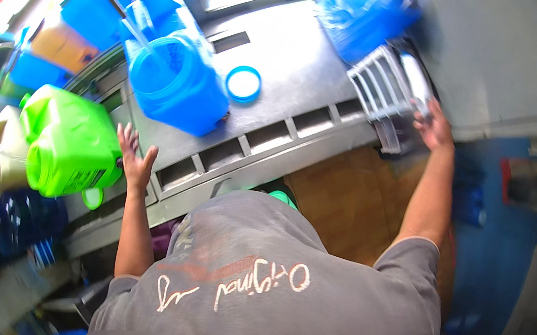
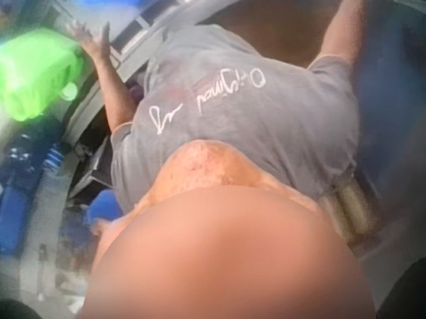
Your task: The person fills several large plastic water containers from a tap, secures them with plastic bags and twist ties, and uses a handheld device to seal the container openings. The person handles blue and green containers, placing them on a metal counter and sealing each one individually.
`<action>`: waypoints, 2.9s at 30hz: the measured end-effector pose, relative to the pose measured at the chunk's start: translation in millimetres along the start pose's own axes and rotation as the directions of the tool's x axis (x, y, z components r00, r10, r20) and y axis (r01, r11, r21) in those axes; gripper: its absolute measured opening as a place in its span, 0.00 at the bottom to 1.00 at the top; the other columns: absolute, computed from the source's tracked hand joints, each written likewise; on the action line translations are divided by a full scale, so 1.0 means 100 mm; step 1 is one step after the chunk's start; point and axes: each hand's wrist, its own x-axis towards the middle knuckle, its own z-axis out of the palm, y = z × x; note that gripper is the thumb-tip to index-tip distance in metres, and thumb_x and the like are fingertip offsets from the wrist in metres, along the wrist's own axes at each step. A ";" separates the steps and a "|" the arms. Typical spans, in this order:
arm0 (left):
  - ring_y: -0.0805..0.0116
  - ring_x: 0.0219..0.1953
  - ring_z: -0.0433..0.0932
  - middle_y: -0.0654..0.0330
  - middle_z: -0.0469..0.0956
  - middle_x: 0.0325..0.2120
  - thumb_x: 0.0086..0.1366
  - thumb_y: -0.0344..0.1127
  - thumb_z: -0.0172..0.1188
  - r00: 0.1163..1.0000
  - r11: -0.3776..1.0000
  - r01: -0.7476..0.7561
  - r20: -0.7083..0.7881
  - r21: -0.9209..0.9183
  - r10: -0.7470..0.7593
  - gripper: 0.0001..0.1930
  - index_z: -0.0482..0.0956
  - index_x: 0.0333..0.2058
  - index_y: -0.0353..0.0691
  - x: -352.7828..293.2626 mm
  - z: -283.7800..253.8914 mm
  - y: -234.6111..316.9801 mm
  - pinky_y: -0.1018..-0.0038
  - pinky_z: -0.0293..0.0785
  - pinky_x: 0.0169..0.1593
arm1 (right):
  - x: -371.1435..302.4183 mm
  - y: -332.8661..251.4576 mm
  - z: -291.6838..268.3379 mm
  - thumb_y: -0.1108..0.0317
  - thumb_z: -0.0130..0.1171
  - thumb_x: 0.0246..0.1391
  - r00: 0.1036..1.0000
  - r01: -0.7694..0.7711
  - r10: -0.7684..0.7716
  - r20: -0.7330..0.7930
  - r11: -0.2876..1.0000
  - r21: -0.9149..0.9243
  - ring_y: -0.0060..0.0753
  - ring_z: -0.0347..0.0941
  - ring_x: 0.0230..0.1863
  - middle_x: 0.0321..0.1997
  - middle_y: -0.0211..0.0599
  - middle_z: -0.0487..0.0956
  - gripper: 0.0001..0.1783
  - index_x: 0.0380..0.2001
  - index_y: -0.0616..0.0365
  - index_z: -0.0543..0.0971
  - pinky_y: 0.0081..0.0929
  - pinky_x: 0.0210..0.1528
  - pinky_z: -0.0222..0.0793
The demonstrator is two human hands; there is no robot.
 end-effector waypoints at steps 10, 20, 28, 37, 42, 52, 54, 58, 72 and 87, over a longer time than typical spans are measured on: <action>0.47 0.70 0.54 0.40 0.51 0.68 0.36 0.56 0.82 0.930 0.934 -0.291 -0.168 0.208 0.327 0.75 0.35 0.71 0.36 0.94 0.71 1.19 0.59 0.54 0.70 | 1.66 0.32 -2.06 0.65 0.60 0.61 0.895 0.107 -0.342 -0.287 0.788 -0.606 0.32 0.74 0.52 0.54 0.43 0.77 0.31 0.63 0.65 0.65 0.27 0.53 0.70; 0.51 0.64 0.66 0.44 0.60 0.65 0.34 0.45 0.85 0.973 0.983 -0.153 -0.158 0.101 0.167 0.77 0.30 0.72 0.45 0.92 0.69 1.30 0.62 0.65 0.65 | 1.70 -0.06 -0.34 0.68 0.55 0.62 0.582 0.483 -0.790 0.190 0.148 -0.863 0.43 0.72 0.57 0.56 0.45 0.76 0.20 0.57 0.60 0.73 0.36 0.60 0.67; 0.57 0.59 0.70 0.49 0.68 0.58 0.36 0.43 0.84 0.980 0.996 0.061 -0.194 0.058 -0.049 0.62 0.52 0.67 0.38 0.86 0.72 1.51 0.64 0.69 0.62 | 1.50 1.12 2.89 0.58 0.62 0.60 0.720 0.572 -0.177 0.671 0.698 -0.430 0.42 0.72 0.58 0.60 0.43 0.74 0.27 0.60 0.57 0.72 0.34 0.55 0.73; 0.56 0.59 0.70 0.48 0.68 0.57 0.38 0.45 0.82 0.982 0.997 0.049 -0.187 0.051 -0.039 0.59 0.53 0.66 0.38 0.87 0.76 1.53 0.63 0.69 0.62 | 1.31 1.64 4.22 0.30 0.47 0.59 0.698 0.386 0.001 0.716 0.842 -0.378 0.55 0.50 0.74 0.73 0.57 0.56 0.50 0.71 0.55 0.55 0.42 0.74 0.46; 0.56 0.58 0.71 0.49 0.68 0.56 0.37 0.48 0.83 0.969 0.998 0.042 -0.246 0.051 -0.028 0.60 0.55 0.65 0.37 0.85 0.85 1.56 0.63 0.70 0.61 | 1.42 1.60 4.17 0.30 0.51 0.57 0.643 0.413 0.039 0.765 0.823 -0.389 0.54 0.54 0.72 0.73 0.58 0.55 0.51 0.72 0.51 0.52 0.45 0.70 0.55; 0.51 0.58 0.71 0.45 0.67 0.58 0.35 0.57 0.82 0.943 0.979 -0.085 -0.303 0.187 0.140 0.64 0.54 0.66 0.34 0.85 0.91 1.40 0.61 0.69 0.61 | 2.03 1.48 4.09 0.49 0.57 0.62 0.484 0.364 0.099 0.869 0.881 -0.303 0.46 0.69 0.63 0.64 0.52 0.70 0.33 0.65 0.53 0.67 0.36 0.63 0.66; 0.49 0.59 0.70 0.44 0.67 0.60 0.34 0.69 0.76 0.917 0.952 -0.134 -0.329 0.275 0.224 0.67 0.55 0.66 0.33 0.89 0.91 1.35 0.59 0.68 0.62 | 2.43 1.57 4.28 0.53 0.58 0.62 0.539 0.487 0.048 0.841 0.797 -0.358 0.40 0.73 0.59 0.57 0.49 0.77 0.27 0.59 0.57 0.73 0.34 0.61 0.67; 0.50 0.59 0.72 0.43 0.67 0.58 0.35 0.70 0.76 0.910 0.953 -0.161 -0.336 0.256 0.244 0.67 0.55 0.66 0.32 0.91 0.92 1.31 0.58 0.69 0.61 | 3.13 1.99 4.85 0.56 0.52 0.64 0.683 0.480 0.066 0.728 0.711 -0.514 0.43 0.76 0.55 0.53 0.48 0.80 0.23 0.54 0.61 0.76 0.33 0.60 0.67; 0.40 0.62 0.67 0.42 0.67 0.59 0.29 0.74 0.74 0.925 0.929 -0.043 -0.338 0.368 0.177 0.70 0.55 0.65 0.34 0.89 0.86 1.27 0.51 0.63 0.66 | 4.24 2.43 6.09 0.55 0.51 0.59 0.502 0.847 0.379 0.777 -0.036 -0.530 0.48 0.72 0.60 0.57 0.46 0.77 0.23 0.55 0.49 0.76 0.45 0.59 0.69; 0.41 0.63 0.65 0.42 0.65 0.61 0.29 0.69 0.77 0.936 0.951 -0.021 -0.329 0.307 0.127 0.69 0.54 0.66 0.35 0.84 0.86 1.27 0.52 0.61 0.67 | 3.84 2.52 5.05 0.59 0.58 0.54 0.848 0.518 0.090 0.522 0.065 -0.853 0.57 0.70 0.60 0.63 0.50 0.67 0.37 0.67 0.44 0.60 0.50 0.61 0.67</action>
